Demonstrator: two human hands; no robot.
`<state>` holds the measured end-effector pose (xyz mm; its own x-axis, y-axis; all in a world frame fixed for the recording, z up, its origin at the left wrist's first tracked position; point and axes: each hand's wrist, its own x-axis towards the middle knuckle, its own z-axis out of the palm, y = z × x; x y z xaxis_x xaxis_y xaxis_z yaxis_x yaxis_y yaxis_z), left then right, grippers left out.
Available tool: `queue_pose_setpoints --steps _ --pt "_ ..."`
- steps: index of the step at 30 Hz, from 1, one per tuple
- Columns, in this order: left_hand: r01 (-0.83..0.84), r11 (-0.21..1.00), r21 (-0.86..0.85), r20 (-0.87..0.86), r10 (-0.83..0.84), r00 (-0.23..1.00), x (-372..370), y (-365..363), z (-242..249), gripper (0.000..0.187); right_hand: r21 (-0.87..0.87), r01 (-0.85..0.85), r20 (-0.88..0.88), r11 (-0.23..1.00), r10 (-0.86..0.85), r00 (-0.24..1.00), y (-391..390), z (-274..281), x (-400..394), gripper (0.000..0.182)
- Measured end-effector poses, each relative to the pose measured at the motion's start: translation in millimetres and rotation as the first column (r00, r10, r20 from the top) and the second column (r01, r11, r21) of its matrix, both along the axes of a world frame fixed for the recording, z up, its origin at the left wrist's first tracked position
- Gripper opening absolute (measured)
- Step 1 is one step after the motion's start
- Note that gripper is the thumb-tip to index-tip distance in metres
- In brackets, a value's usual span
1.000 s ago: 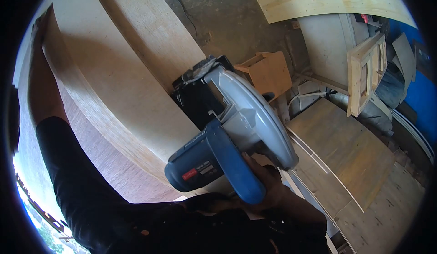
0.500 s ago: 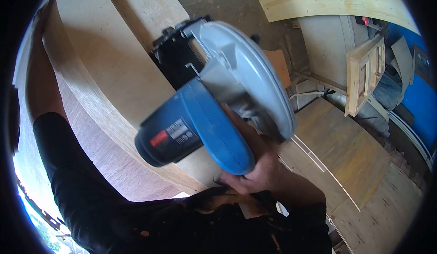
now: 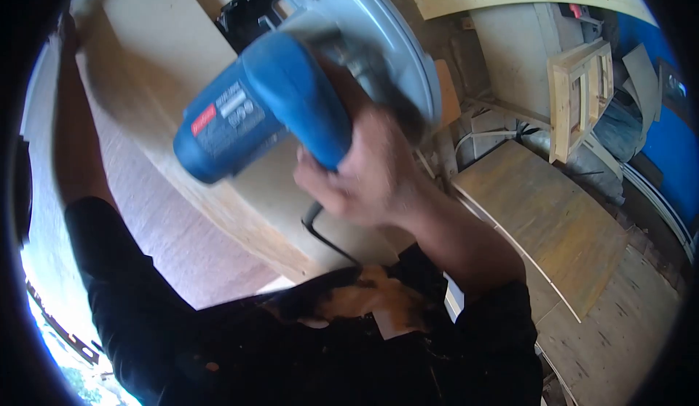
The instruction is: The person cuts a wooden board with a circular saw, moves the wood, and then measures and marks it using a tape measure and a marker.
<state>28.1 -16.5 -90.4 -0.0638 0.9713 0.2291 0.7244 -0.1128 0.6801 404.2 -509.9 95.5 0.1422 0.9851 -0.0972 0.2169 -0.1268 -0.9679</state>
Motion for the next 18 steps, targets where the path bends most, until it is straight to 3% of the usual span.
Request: queue_pose_setpoints --steps 2,4,5,6,7,9,10,11,12,14,18 --pt "-0.007 1.000 0.010 -0.006 0.007 1.000 -22 -4 18 0.069 0.030 -0.123 0.217 0.992 0.113 0.970 -5 -1 4 0.068" --pt "-0.044 0.874 0.483 -0.109 0.110 0.988 1 -122 19 0.039 0.099 -0.136 0.236 0.986 0.109 0.965 -9 0 4 0.066" --pt "-0.107 0.980 0.169 0.537 -0.001 0.843 41 -207 53 0.029 0.174 -0.148 0.278 0.974 0.096 0.956 -9 -2 3 0.064" --pt "-0.017 0.990 0.141 0.444 -0.047 0.895 57 -287 80 0.027 0.185 -0.152 0.257 0.971 0.101 0.961 -13 -1 2 0.064" --pt "0.039 0.995 0.091 0.510 -0.080 0.856 61 -347 87 0.036 0.159 -0.141 0.233 0.977 0.101 0.967 -13 0 4 0.063" --pt "-0.010 0.983 -0.186 0.578 0.118 0.807 89 -477 115 0.046 0.036 -0.140 0.191 0.990 0.131 0.973 -18 7 9 0.063" --pt "0.177 0.961 -0.214 0.588 -0.018 0.808 86 -537 109 0.045 -0.060 -0.153 0.170 0.986 0.162 0.972 -20 11 12 0.063" --pt "0.202 0.920 -0.335 0.515 -0.001 0.857 88 -592 87 0.046 0.061 -0.092 0.142 0.994 0.083 0.986 -16 -4 11 0.033" --pt "0.327 0.843 -0.426 0.605 -0.003 0.796 133 -637 124 0.044 0.188 -0.015 0.104 0.982 -0.005 0.995 -16 -15 8 0.021" --pt "0.419 0.692 -0.588 0.672 0.129 0.730 193 -720 143 0.051 0.007 -0.083 0.167 0.997 0.080 0.983 -18 -9 13 0.026" --pt "0.543 0.580 -0.608 0.750 0.193 0.633 281 -796 160 0.054 -0.087 -0.173 0.091 0.981 0.180 0.979 -29 5 28 0.041"
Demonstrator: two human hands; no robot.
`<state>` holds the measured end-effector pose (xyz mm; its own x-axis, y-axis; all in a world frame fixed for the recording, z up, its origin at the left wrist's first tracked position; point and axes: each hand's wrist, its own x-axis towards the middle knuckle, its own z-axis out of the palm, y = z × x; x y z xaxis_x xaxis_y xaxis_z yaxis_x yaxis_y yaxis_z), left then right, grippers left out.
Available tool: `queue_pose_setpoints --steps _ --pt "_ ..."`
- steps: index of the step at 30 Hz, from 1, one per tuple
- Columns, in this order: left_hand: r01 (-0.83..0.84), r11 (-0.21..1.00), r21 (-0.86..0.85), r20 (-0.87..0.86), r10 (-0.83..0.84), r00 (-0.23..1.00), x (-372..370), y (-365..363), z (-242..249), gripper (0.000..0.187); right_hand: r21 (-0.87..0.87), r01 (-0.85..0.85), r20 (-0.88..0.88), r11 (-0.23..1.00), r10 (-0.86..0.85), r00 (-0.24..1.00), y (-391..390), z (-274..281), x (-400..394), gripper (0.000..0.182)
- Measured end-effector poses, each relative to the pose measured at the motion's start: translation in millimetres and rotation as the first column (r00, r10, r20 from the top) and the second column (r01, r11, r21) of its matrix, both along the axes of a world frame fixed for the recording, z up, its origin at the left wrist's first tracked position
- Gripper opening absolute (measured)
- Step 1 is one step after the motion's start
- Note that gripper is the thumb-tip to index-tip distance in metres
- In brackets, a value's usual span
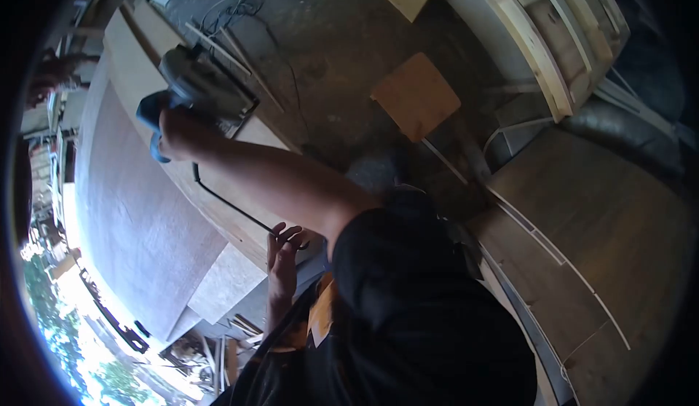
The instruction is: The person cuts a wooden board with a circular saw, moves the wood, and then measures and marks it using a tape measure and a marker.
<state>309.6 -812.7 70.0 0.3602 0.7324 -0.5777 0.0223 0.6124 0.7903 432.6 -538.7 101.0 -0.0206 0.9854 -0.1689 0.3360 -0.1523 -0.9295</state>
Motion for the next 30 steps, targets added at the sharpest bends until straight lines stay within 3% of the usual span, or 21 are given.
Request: queue_pose_setpoints --steps 2,3,5,6,8,9,10,12,14,15,16,18,19,20,22,23,25,26,28,29,30 --pt "-0.115 0.987 -0.108 0.321 0.144 0.936 25 -4 8 0.056 0.075 0.073 0.037 0.995 -0.076 0.996 -3 -3 -1 0.045" --pt "-0.113 0.988 -0.102 0.304 0.139 0.942 39 -2 14 0.056 0.138 0.117 0.076 0.983 -0.128 0.989 -3 -8 -6 0.049" --pt "-0.310 0.863 -0.398 0.413 0.470 0.780 65 1 21 0.051 0.110 0.106 0.078 0.988 -0.115 0.990 1 -13 -12 0.053" --pt "-0.315 0.866 -0.387 0.405 0.467 0.786 66 0 17 0.051 0.083 0.101 0.096 0.991 -0.109 0.989 4 -14 -13 0.058" --pt "0.009 0.962 -0.274 0.297 0.076 0.952 61 5 -2 0.047 0.106 0.099 0.059 0.989 -0.105 0.993 1 -14 -11 0.057" --pt "0.017 0.963 -0.269 0.288 0.064 0.956 56 9 -13 0.047 0.117 0.091 0.042 0.989 -0.096 0.994 0 -13 -10 0.057" --pt "0.208 0.975 -0.079 0.229 -0.185 0.956 48 14 -24 0.045 0.113 0.105 0.027 0.988 -0.108 0.994 1 -15 -10 0.057" --pt "0.581 0.780 0.234 0.008 -0.599 0.801 42 25 -24 0.043 0.277 0.263 0.100 0.924 -0.300 0.949 -1 -17 -16 0.060" --pt "0.497 0.835 0.237 0.015 -0.514 0.858 31 34 -7 0.038 0.186 0.229 0.063 0.956 -0.244 0.968 -5 -9 -11 0.057" --pt "0.370 0.916 0.154 -0.193 -0.339 0.921 23 42 0 0.035 0.109 0.186 0.023 0.977 -0.189 0.982 -8 -2 -6 0.054" --pt "0.208 0.972 0.107 -0.399 -0.149 0.905 12 53 7 0.034 0.062 0.091 -0.032 0.994 -0.090 0.995 -4 -2 0 0.041" --pt "0.152 0.879 0.452 -0.601 0.174 0.780 -62 65 -20 0.028 0.000 -0.026 -0.120 1.000 0.025 0.992 6 -8 -2 0.031" --pt "0.127 0.870 0.476 -0.709 0.294 0.640 -110 68 -36 0.031 0.032 0.021 -0.084 0.999 -0.019 0.996 6 -8 -6 0.031" --pt "0.101 0.862 0.497 -0.787 0.399 0.471 -149 70 -45 0.035 0.087 0.045 -0.059 0.995 -0.040 0.997 9 -15 -12 0.033" --pt "0.172 0.883 0.437 -0.898 0.440 0.020 -189 75 -41 0.047 0.238 0.113 0.040 0.965 -0.125 0.991 11 -19 -15 0.034" --pt "0.102 0.919 0.381 -0.924 0.382 0.013 -213 78 -48 0.057 0.162 0.092 0.100 0.982 -0.110 0.989 12 -10 -14 0.033" --pt "0.020 0.920 0.391 -0.919 0.392 -0.044 -227 89 -56 0.059 0.215 0.133 0.118 0.968 -0.161 0.980 19 -19 -20 0.030" --pt "-0.047 0.936 0.349 -0.937 0.348 -0.029 -223 101 -54 0.062 0.042 0.055 0.128 0.998 -0.060 0.990 20 -6 -17 0.037" --pt "-0.197 0.957 0.212 -0.977 0.206 -0.050 -206 129 -43 0.065 0.214 0.120 0.065 0.969 -0.137 0.988 18 0 -23 0.048" --pt "-0.203 0.949 0.242 -0.967 0.218 -0.134 -197 133 -51 0.063 0.134 0.075 0.126 0.988 -0.092 0.988 20 -4 -22 0.050" --pt "-0.258 0.935 0.243 -0.967 0.214 -0.137 -199 129 -53 0.063 0.153 0.088 0.103 0.984 -0.104 0.989 22 -5 -26 0.049"
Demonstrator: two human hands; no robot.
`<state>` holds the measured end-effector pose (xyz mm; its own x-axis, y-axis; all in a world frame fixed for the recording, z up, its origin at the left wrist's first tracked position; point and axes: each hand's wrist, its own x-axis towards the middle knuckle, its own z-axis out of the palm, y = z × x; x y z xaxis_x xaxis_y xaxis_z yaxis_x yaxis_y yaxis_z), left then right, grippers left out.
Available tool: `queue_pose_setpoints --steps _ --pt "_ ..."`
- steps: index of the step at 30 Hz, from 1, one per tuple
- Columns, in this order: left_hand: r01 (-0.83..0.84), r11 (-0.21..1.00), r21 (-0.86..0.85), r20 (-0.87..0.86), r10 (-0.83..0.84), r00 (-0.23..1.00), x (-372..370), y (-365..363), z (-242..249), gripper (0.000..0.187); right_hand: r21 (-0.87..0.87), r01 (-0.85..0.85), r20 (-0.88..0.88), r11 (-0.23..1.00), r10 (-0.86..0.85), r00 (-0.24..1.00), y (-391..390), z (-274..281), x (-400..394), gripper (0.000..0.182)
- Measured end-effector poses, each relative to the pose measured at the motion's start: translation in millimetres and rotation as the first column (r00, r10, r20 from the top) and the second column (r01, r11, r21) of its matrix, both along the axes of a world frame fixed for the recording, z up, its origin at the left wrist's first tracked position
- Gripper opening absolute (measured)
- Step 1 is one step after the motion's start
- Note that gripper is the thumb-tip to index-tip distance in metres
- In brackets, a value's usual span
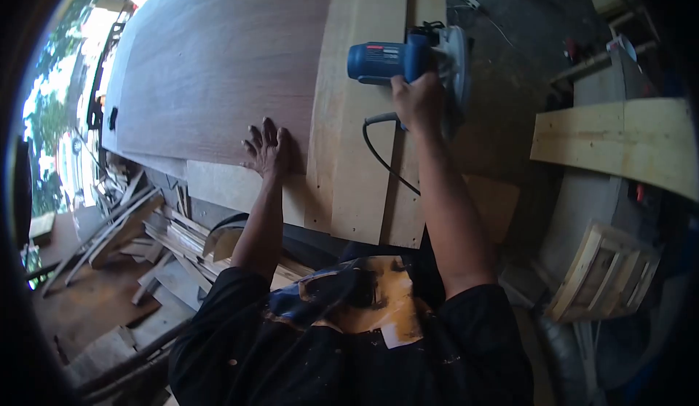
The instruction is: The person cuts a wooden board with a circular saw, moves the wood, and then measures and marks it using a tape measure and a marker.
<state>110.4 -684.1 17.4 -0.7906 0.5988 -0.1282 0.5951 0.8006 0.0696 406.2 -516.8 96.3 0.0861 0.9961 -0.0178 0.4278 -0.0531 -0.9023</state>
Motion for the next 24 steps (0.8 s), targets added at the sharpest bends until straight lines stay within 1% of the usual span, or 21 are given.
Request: queue_pose_setpoints --steps 1,2,3,4,5,7,8,9,10,11,12,14,15,16,18,20,24 --pt "0.035 0.999 -0.001 -0.021 -0.035 0.999 0 3 -2 0.063 0.120 0.015 -0.016 0.993 -0.014 1.000 -1 -1 -1 0.042" --pt "0.076 0.997 -0.005 -0.042 -0.076 0.996 1 8 -3 0.063 0.137 -0.030 -0.004 0.990 0.031 1.000 7 -2 -2 0.042" --pt "0.090 0.996 0.002 -0.065 -0.089 0.994 1 7 -2 0.063 0.050 -0.035 -0.041 0.998 0.037 0.998 6 -6 -1 0.042" --pt "0.062 0.998 -0.010 -0.048 -0.063 0.997 1 2 -5 0.063 -0.045 -0.031 -0.071 0.998 0.028 0.997 3 -11 1 0.041" --pt "0.092 0.996 0.000 -0.086 -0.092 0.992 0 4 -6 0.062 -0.108 -0.063 -0.114 0.992 0.051 0.992 4 -10 4 0.041" --pt "0.156 0.988 -0.004 -0.147 -0.155 0.977 -2 5 -7 0.061 -0.090 -0.049 -0.081 0.995 0.042 0.996 2 -9 2 0.042" --pt "0.162 0.987 0.004 -0.135 -0.160 0.978 -6 4 -11 0.061 -0.065 -0.023 -0.065 0.998 0.018 0.998 2 -7 0 0.042" --pt "0.171 0.985 -0.005 -0.160 -0.169 0.972 -10 4 -15 0.060 -0.045 -0.015 -0.060 0.999 0.012 0.998 3 -12 0 0.042" --pt "0.186 0.982 -0.014 -0.178 -0.185 0.966 -11 3 -20 0.060 -0.076 -0.017 -0.016 0.997 0.016 1.000 3 -17 2 0.044" --pt "0.186 0.981 -0.048 -0.180 -0.192 0.965 -9 4 -17 0.060 -0.120 -0.017 0.017 0.993 0.019 1.000 2 -10 3 0.045" --pt "0.185 0.982 -0.046 -0.167 -0.190 0.968 -8 5 -17 0.060 -0.162 -0.012 0.052 0.987 0.021 0.998 2 -3 3 0.046" --pt "0.201 0.979 -0.035 -0.181 -0.204 0.962 -9 4 -22 0.061 -0.073 0.015 -0.054 0.997 -0.019 0.998 2 -11 1 0.046" --pt "0.203 0.979 -0.026 -0.157 -0.205 0.966 -8 6 -22 0.061 -0.069 -0.001 -0.076 0.998 -0.004 0.997 4 -15 1 0.045" --pt "0.206 0.978 -0.013 -0.160 -0.205 0.966 -8 5 -19 0.061 -0.074 -0.004 -0.054 0.997 0.000 0.999 5 -18 3 0.045" --pt "0.201 0.979 -0.013 -0.153 -0.201 0.968 -4 2 -13 0.062 0.011 -0.003 -0.115 1.000 0.005 0.993 4 -18 1 0.043" --pt "0.189 0.980 -0.055 -0.163 -0.196 0.967 -4 4 -10 0.061 -0.037 -0.030 -0.126 0.999 0.025 0.992 6 -25 3 0.041" --pt "0.183 0.982 -0.053 -0.178 -0.190 0.966 -7 4 -16 0.061 -0.031 -0.018 -0.123 0.999 0.014 0.992 7 -24 1 0.041"
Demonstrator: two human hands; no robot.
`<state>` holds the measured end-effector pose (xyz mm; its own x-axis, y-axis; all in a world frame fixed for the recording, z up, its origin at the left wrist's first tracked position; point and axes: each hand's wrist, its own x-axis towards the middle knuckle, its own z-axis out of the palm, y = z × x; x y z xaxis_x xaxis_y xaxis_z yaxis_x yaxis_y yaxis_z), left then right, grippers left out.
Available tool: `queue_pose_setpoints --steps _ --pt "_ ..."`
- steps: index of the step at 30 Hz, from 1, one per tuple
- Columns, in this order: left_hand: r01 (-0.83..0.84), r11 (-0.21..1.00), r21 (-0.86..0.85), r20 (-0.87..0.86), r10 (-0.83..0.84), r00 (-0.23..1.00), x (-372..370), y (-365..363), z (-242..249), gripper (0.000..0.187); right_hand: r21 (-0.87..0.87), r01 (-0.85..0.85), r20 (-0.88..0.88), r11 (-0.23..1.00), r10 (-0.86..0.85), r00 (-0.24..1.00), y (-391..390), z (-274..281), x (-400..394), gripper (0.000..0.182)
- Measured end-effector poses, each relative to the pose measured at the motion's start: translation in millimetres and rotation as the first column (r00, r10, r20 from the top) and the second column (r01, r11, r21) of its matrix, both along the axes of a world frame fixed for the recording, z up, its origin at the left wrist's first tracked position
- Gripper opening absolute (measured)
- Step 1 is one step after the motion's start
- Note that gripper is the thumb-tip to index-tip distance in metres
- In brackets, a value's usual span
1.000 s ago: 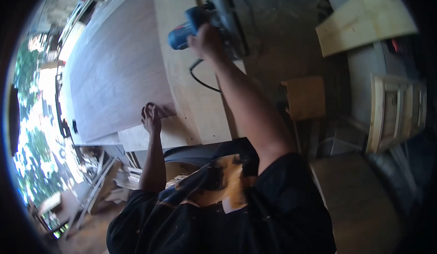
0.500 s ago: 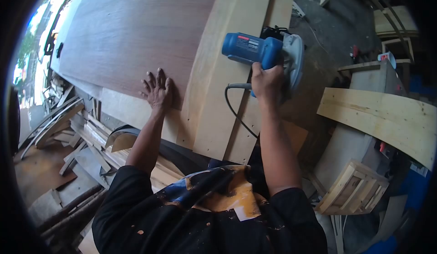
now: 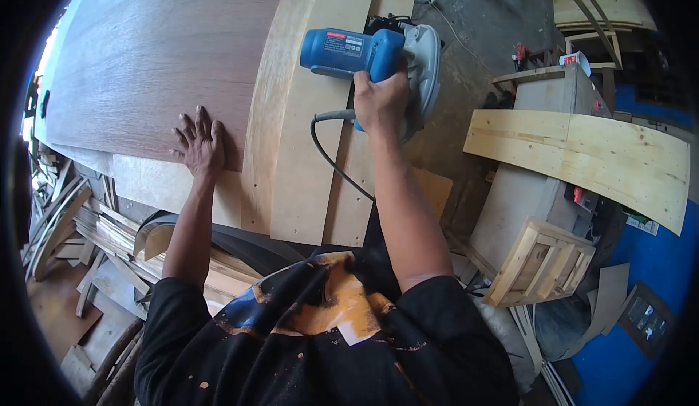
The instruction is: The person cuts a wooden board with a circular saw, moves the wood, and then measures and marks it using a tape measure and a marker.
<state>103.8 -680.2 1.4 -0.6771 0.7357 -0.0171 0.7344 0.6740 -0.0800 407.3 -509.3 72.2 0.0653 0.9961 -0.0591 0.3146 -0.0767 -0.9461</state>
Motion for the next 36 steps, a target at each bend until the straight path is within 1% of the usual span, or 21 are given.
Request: queue_pose_setpoints --steps 4,6,7,8,10,12,14,15,16,17,18,19,20,24,26,33,36 --pt "-0.009 1.000 -0.002 -0.003 0.009 1.000 1 -3 -4 0.062 0.018 -0.014 0.020 1.000 0.013 1.000 -2 7 1 0.042" --pt "0.013 1.000 0.008 -0.013 -0.013 1.000 -1 1 -1 0.062 0.009 -0.031 0.020 0.999 0.030 0.999 -2 6 2 0.041" --pt "0.032 0.997 0.075 -0.023 -0.030 0.999 -5 1 -9 0.062 0.011 -0.030 0.021 0.999 0.030 0.999 -1 6 1 0.041" --pt "0.027 0.996 0.081 -0.034 -0.025 0.999 -3 7 -7 0.062 0.017 -0.036 0.010 0.999 0.036 0.999 -2 9 -1 0.041" --pt "0.111 0.974 0.199 0.181 -0.148 0.972 25 24 1 0.061 0.027 -0.023 0.009 0.999 0.023 1.000 -3 16 -2 0.040" --pt "0.110 0.972 0.208 0.276 -0.166 0.947 96 47 36 0.062 0.019 -0.023 -0.004 1.000 0.023 1.000 -4 12 -2 0.040" --pt "0.120 0.975 0.185 0.370 -0.182 0.911 136 57 19 0.061 0.013 -0.010 -0.005 1.000 0.010 1.000 -2 10 0 0.041" --pt "0.202 0.971 0.125 0.156 -0.220 0.963 150 55 13 0.060 0.012 -0.018 -0.019 1.000 0.018 1.000 -2 10 -1 0.042" --pt "0.212 0.969 0.130 0.166 -0.232 0.958 152 53 8 0.060 0.008 -0.023 -0.027 1.000 0.024 0.999 -3 9 0 0.043" --pt "0.219 0.960 0.174 0.177 -0.249 0.952 149 56 7 0.059 0.061 -0.010 -0.039 0.998 0.013 0.999 -2 10 -1 0.044" --pt "0.222 0.953 0.207 0.190 -0.262 0.946 147 55 6 0.058 0.008 -0.015 -0.017 1.000 0.015 1.000 -2 10 -1 0.045" --pt "0.235 0.949 0.210 0.140 -0.267 0.953 146 54 -3 0.060 -0.012 -0.009 -0.001 1.000 0.009 1.000 -5 11 0 0.045" --pt "0.237 0.948 0.211 0.147 -0.270 0.952 144 57 -5 0.060 -0.019 -0.008 0.011 1.000 0.008 1.000 -3 12 0 0.045" --pt "0.247 0.953 0.178 0.153 -0.275 0.949 141 55 -8 0.061 -0.020 -0.039 0.001 0.999 0.039 0.999 -1 7 0 0.045" --pt "0.248 0.954 0.170 0.152 -0.274 0.950 141 54 -7 0.062 -0.004 -0.033 -0.051 0.999 0.033 0.998 -3 10 0 0.043" --pt "0.248 0.957 0.153 0.145 -0.270 0.952 142 55 -4 0.063 -0.017 -0.037 -0.053 0.999 0.036 0.998 0 7 0 0.042" --pt "0.247 0.957 0.150 0.140 -0.268 0.953 142 55 -5 0.064 0.016 -0.026 -0.044 1.000 0.027 0.999 1 7 -2 0.041"
